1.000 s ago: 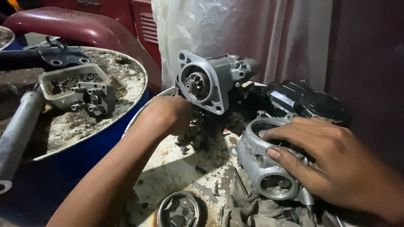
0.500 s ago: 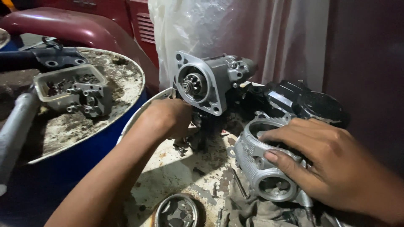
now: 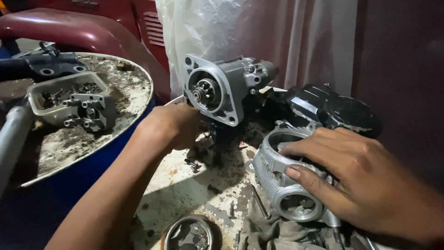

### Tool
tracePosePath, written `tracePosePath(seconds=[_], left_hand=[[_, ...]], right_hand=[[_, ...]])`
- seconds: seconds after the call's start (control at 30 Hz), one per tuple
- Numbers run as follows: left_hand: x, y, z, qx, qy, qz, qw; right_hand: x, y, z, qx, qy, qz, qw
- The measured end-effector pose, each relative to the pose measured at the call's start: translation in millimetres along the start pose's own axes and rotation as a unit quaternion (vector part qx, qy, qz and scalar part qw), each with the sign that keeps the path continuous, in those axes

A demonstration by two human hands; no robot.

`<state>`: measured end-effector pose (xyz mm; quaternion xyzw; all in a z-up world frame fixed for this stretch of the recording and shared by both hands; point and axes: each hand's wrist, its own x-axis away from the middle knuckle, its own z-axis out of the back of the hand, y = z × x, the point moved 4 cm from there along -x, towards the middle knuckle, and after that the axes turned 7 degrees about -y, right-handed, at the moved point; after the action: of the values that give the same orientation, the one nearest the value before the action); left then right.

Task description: The person is assembling or repairing engine components, specifically handling a cylinder head and related small parts like pins and bolts.

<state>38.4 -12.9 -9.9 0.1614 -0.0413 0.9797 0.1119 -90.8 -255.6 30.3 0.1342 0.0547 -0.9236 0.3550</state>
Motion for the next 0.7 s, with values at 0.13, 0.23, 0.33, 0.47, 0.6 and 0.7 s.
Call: tracePosePath(seconds=[0.13, 0.23, 0.33, 0.47, 0.6, 0.7], left_hand=[[0.2, 6.7, -1.4, -0.012, -0.027, 0.009, 1.0], [-6.2, 8.1, -5.1, -0.025, -0.019, 0.001, 1.0], [-6.7, 6.5, -4.3, -0.028, -0.018, -0.002, 0.999], [1.4, 6.9, -2.6, -0.034, -0.014, -0.02, 0.999], [-25.3, 20.8, -26.4, -0.546, -0.061, -0.237, 0.801], [12.5, 28.4, -1.4, -0.108, -0.072, -0.126, 0.984]], right_hand=[[0.2, -1.4, 0.0, 0.002, 0.002, 0.009, 1.0], [0.3, -2.4, 2.0, 0.01, 0.005, 0.009, 1.0], [0.4, -2.2, 2.5, 0.004, 0.004, 0.006, 1.0], [1.5, -1.2, -0.6, 0.009, 0.001, 0.005, 1.0], [0.0, -0.1, 1.2, 0.003, -0.007, -0.004, 1.0], [-1.0, -1.7, 2.9, 0.003, -0.005, 0.008, 1.0]])
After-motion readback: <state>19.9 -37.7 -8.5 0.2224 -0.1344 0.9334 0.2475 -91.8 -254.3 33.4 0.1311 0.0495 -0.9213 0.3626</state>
